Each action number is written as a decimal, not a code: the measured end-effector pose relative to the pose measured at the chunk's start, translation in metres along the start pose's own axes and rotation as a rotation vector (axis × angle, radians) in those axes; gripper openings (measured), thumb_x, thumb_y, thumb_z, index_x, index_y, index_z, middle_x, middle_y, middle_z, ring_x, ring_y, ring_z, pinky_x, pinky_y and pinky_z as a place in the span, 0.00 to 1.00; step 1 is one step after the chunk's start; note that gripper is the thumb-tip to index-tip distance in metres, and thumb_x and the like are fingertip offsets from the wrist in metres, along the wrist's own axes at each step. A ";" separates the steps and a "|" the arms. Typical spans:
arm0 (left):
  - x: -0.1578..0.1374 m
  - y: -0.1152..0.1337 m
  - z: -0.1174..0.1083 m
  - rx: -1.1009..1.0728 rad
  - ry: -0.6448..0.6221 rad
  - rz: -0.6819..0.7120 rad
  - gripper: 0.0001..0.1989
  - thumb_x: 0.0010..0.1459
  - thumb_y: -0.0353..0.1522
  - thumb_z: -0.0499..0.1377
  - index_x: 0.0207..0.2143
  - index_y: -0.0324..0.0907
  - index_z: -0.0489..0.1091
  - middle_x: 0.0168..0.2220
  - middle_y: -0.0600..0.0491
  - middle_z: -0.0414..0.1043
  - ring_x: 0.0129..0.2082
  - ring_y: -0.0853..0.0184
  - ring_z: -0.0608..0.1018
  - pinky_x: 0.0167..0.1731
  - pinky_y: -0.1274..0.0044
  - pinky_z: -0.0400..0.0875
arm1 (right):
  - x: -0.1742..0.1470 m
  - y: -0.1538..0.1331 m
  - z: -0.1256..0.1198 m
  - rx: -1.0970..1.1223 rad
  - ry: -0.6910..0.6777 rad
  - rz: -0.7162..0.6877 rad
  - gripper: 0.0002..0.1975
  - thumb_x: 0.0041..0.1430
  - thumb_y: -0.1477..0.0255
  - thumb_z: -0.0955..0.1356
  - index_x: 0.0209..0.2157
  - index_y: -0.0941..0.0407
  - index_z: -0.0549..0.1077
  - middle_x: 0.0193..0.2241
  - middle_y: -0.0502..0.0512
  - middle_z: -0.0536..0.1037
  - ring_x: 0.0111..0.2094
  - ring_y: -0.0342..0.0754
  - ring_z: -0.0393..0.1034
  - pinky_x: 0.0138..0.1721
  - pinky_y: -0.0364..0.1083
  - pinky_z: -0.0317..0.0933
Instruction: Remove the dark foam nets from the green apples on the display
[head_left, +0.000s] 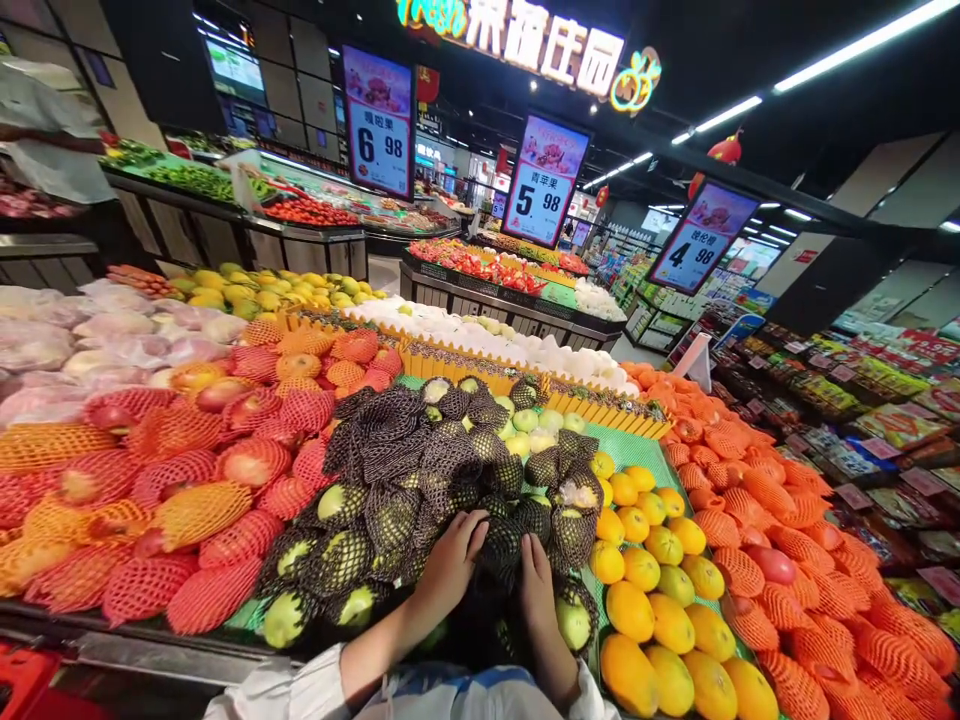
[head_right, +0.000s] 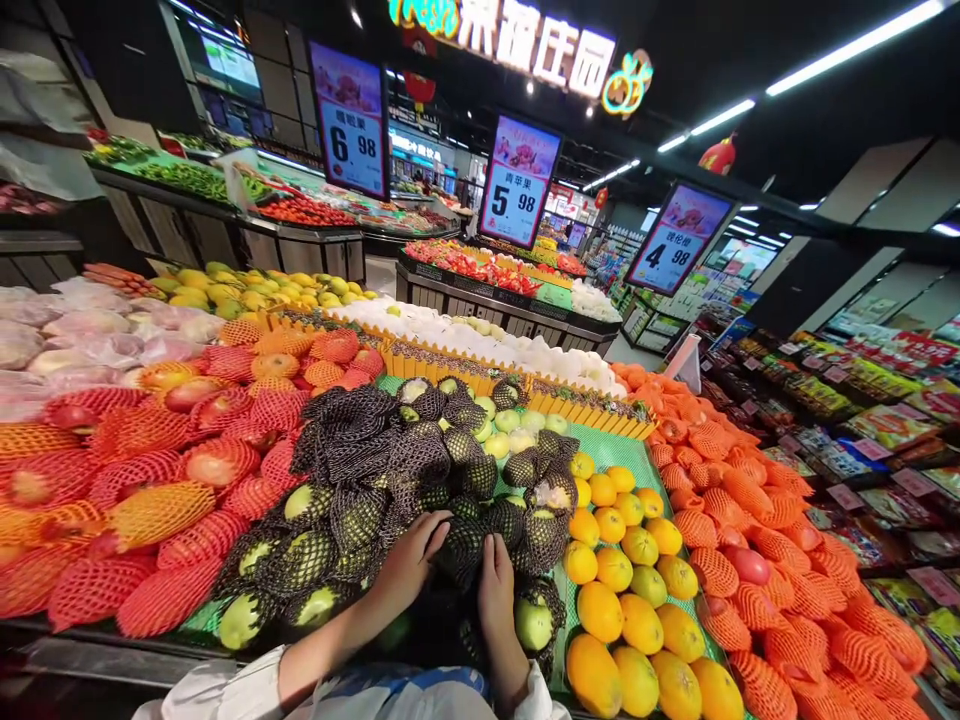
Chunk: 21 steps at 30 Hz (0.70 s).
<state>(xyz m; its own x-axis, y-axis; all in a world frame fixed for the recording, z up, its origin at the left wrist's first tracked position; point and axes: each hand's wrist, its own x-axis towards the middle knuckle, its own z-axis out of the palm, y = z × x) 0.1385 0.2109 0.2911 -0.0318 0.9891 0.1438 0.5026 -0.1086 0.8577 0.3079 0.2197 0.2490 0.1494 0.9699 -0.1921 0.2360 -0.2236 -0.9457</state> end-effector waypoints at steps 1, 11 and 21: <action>0.000 -0.003 0.001 -0.005 -0.014 -0.010 0.23 0.70 0.39 0.41 0.52 0.40 0.70 0.49 0.43 0.73 0.51 0.59 0.76 0.52 0.67 0.70 | 0.002 -0.001 0.000 -0.012 -0.012 -0.015 0.43 0.55 0.45 0.63 0.58 0.65 0.71 0.62 0.69 0.67 0.65 0.59 0.61 0.68 0.55 0.50; -0.003 0.005 -0.008 0.295 -0.165 -0.087 0.24 0.70 0.33 0.39 0.59 0.40 0.66 0.54 0.39 0.70 0.51 0.55 0.77 0.50 0.66 0.71 | 0.003 -0.002 0.009 0.027 0.043 -0.032 0.47 0.47 0.37 0.63 0.52 0.63 0.75 0.59 0.71 0.72 0.62 0.62 0.65 0.66 0.54 0.54; 0.004 0.048 -0.025 -0.232 -0.176 0.052 0.17 0.66 0.44 0.52 0.50 0.46 0.69 0.52 0.49 0.75 0.55 0.62 0.75 0.59 0.71 0.66 | -0.017 0.020 -0.017 0.169 0.087 -0.011 0.32 0.49 0.52 0.72 0.55 0.50 0.74 0.65 0.54 0.63 0.72 0.58 0.43 0.71 0.56 0.45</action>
<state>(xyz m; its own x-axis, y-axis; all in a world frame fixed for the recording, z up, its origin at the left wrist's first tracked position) 0.1410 0.2067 0.3453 0.1499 0.9814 0.1203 0.2878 -0.1597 0.9443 0.3264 0.1967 0.2375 0.2323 0.9586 -0.1647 0.0743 -0.1863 -0.9797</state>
